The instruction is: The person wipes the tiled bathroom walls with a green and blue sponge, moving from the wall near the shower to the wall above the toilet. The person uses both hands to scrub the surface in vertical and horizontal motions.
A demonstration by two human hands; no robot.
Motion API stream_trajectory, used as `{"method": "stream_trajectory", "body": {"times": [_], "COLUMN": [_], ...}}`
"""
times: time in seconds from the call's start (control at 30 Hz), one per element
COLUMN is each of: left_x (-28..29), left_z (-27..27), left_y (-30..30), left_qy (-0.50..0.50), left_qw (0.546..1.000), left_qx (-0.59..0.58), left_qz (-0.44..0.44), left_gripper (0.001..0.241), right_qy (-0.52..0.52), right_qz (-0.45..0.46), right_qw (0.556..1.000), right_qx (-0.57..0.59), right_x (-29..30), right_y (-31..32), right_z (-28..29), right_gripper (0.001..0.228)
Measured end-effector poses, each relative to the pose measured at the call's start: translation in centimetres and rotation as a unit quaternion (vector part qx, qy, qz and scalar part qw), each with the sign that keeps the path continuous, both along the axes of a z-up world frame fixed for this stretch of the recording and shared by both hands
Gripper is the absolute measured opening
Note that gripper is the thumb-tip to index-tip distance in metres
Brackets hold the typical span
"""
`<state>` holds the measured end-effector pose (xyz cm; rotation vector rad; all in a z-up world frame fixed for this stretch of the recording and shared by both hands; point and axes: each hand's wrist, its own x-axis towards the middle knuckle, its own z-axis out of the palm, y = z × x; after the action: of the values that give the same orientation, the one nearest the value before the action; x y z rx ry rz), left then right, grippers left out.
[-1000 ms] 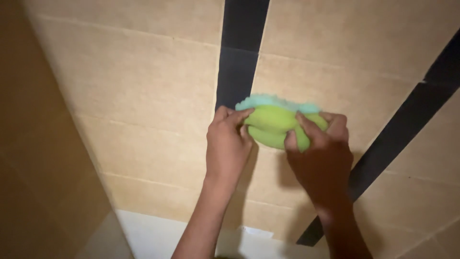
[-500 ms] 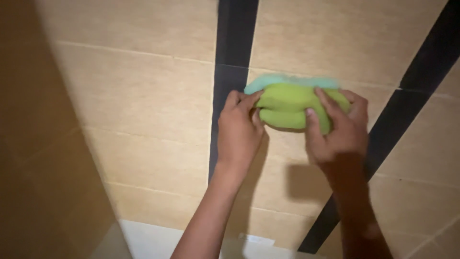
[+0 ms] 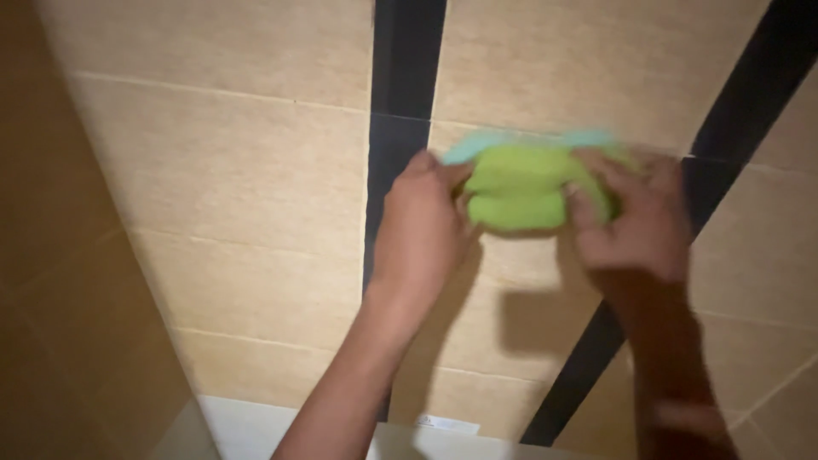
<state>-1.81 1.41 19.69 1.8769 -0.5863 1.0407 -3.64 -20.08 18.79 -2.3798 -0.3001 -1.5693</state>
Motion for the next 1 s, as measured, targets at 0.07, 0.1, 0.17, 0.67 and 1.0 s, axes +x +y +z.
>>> {"method": "stream_trajectory", "body": {"times": [0.07, 0.1, 0.17, 0.67, 1.0], "left_x": [0.4, 0.6, 2.0, 1.2, 2.4], "left_z": [0.3, 0.5, -0.3, -1.7, -3.3], "left_y": [-0.9, -1.4, -1.7, -3.3, -8.3], "left_qy": [-0.019, -0.04, -0.056, 0.016, -0.018], "left_qw": [0.999, 0.998, 0.997, 0.996, 0.995], "left_qx": [-0.021, -0.041, -0.038, 0.086, 0.091], "left_qz": [-0.015, -0.031, -0.029, 0.007, -0.023], "left_gripper": [0.034, 0.035, 0.038, 0.03, 0.033], "right_qy": [-0.025, -0.052, -0.042, 0.173, 0.01], "right_qz": [0.032, 0.063, 0.037, -0.128, -0.127], "right_qw": [0.999, 0.996, 0.998, 0.976, 0.99], "right_qx": [0.02, 0.043, 0.022, -0.038, -0.055], "right_x": [-1.3, -1.9, -0.1, -2.2, -0.2], "right_y": [1.4, 2.1, 0.8, -1.2, -5.5], "right_z": [1.6, 2.4, 1.1, 1.3, -4.2], "right_gripper": [0.038, 0.036, 0.034, 0.042, 0.038]}}
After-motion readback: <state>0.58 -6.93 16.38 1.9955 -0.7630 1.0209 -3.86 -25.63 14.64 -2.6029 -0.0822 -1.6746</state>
